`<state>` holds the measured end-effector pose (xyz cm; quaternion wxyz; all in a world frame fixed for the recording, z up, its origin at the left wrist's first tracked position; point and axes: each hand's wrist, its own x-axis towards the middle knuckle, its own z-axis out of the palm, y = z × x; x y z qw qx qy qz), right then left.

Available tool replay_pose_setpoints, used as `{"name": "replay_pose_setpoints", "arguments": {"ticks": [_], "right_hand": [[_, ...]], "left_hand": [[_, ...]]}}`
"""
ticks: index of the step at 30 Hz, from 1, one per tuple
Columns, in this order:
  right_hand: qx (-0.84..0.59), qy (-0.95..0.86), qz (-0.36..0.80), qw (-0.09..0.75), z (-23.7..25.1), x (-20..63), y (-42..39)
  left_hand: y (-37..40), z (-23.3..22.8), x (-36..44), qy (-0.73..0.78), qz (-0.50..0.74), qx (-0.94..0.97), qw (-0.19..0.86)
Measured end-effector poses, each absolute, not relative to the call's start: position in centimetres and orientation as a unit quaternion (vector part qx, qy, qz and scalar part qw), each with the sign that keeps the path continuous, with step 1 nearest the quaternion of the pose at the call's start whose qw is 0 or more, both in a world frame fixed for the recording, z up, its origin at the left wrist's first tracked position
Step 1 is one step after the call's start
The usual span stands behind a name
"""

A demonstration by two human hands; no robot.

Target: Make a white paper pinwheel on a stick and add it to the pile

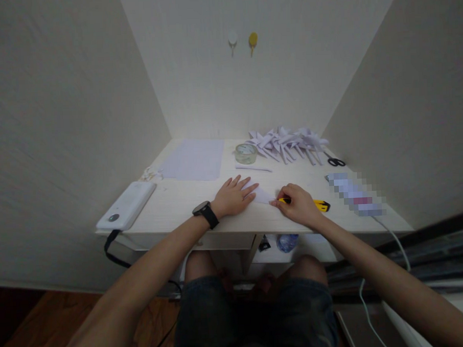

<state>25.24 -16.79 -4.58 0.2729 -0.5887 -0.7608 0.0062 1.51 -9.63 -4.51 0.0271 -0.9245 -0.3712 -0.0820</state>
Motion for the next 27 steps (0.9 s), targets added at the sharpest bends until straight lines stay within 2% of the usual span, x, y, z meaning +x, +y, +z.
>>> {"name": "replay_pose_setpoints", "arguments": {"ticks": [13,27], "right_hand": [[-0.482,-0.813,0.046,0.324,-5.0,26.8,-15.1],[-0.471,-0.807,0.077,0.349,-4.7,27.5,-14.3]], "left_hand": [[-9.6,-4.7,1.5,-0.358,-0.094,-0.928,0.042],[-9.7,-4.3,1.5,-0.365,-0.093,-0.926,0.010]]}}
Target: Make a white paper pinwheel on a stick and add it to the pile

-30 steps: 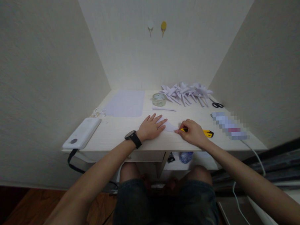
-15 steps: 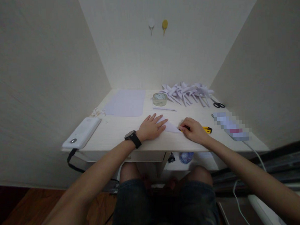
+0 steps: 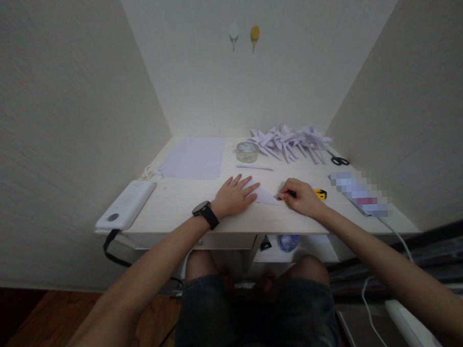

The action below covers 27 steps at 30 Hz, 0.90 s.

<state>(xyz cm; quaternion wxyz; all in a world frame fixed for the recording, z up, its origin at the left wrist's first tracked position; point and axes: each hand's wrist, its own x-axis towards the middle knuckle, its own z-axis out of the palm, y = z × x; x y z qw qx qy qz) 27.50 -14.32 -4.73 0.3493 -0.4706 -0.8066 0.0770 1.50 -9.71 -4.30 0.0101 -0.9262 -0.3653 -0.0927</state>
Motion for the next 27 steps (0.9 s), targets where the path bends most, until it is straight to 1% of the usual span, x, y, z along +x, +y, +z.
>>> {"name": "replay_pose_setpoints", "arguments": {"ticks": [10,19,24,27], "right_hand": [[-0.458,-0.809,0.075,0.361,-4.7,28.9,-15.4],[-0.468,-0.804,0.085,0.356,-4.4,30.5,-16.3],[-0.480,-0.795,0.097,0.358,-4.6,32.2,-17.2],[-0.496,-0.790,0.077,0.353,-4.9,32.8,-17.5]], "left_hand": [[-9.7,-4.2,1.5,-0.372,-0.094,-0.923,-0.012],[-9.7,-4.3,1.5,-0.372,-0.093,-0.924,0.003],[-9.7,-4.2,1.5,-0.371,-0.092,-0.924,-0.006],[-9.7,-4.1,1.4,-0.368,-0.096,-0.925,-0.009]]}}
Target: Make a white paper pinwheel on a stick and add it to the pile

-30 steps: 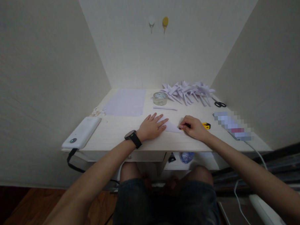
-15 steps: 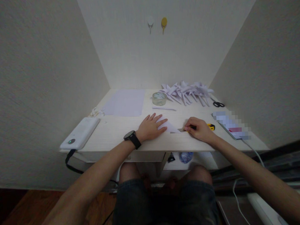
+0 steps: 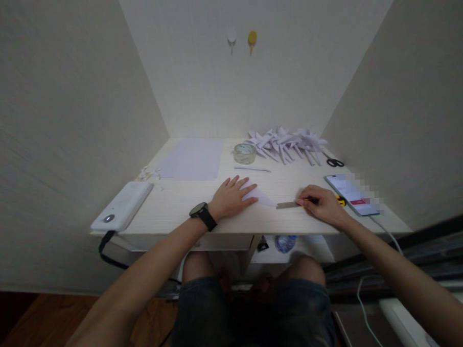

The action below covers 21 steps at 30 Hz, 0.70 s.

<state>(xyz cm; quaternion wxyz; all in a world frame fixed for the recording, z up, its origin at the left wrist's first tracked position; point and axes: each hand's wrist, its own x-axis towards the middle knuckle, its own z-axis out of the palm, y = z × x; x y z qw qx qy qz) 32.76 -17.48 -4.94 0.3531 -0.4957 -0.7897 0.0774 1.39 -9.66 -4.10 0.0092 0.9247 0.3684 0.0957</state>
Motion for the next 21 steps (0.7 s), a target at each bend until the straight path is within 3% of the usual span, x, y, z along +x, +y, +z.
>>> {"name": "replay_pose_setpoints", "arguments": {"ticks": [10,14,17,21], "right_hand": [[-0.631,-0.726,-0.167,0.218,-5.1,31.3,-16.8],[-0.630,-0.716,-0.200,0.225,-4.9,30.5,-16.5],[-0.622,-0.708,-0.133,0.307,-4.5,29.1,-15.7],[-0.607,-0.670,0.125,0.409,-2.8,25.4,-13.6]], "left_hand": [[-11.1,-3.0,1.0,0.336,0.123,0.933,-0.050],[-13.1,-3.1,0.5,0.324,0.114,0.937,-0.061],[-14.8,-3.2,0.7,0.326,0.149,0.930,-0.077],[-17.5,-3.9,1.8,0.347,0.178,0.915,-0.100]]}}
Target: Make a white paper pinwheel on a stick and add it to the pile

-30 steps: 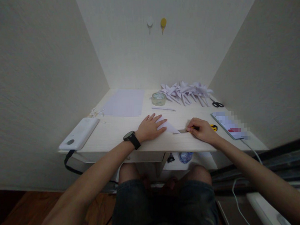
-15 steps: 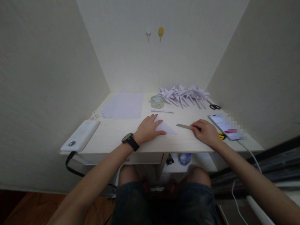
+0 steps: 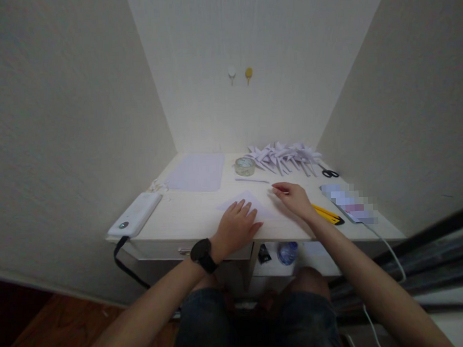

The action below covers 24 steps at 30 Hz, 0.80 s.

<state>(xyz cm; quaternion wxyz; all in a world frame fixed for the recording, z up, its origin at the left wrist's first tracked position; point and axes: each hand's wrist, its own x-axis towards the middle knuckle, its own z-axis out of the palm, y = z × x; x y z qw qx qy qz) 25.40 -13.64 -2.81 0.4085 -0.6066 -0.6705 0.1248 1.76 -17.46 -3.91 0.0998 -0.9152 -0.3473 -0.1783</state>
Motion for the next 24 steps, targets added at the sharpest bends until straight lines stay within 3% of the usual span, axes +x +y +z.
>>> {"name": "replay_pose_setpoints", "arguments": {"ticks": [4,7,16,20,24], "right_hand": [[-0.605,-0.570,0.363,0.421,-0.5,21.1,-11.6],[-0.622,-0.513,0.421,0.416,0.7,19.2,-10.5],[-0.636,-0.516,0.455,0.351,1.6,18.6,-10.1],[-0.646,-0.535,0.416,0.353,1.4,18.9,-10.5],[-0.653,-0.553,0.336,0.393,1.6,19.3,-11.5]], "left_hand": [[-19.2,-5.4,2.8,-0.385,-0.208,-0.894,0.096],[-19.3,-6.2,3.0,-0.387,-0.217,-0.891,0.096],[-19.1,-6.7,3.0,-0.383,-0.246,-0.886,0.094],[-19.2,-6.7,2.8,-0.378,-0.268,-0.884,0.055],[-18.7,-6.3,2.4,-0.396,-0.386,-0.833,-0.037]]}}
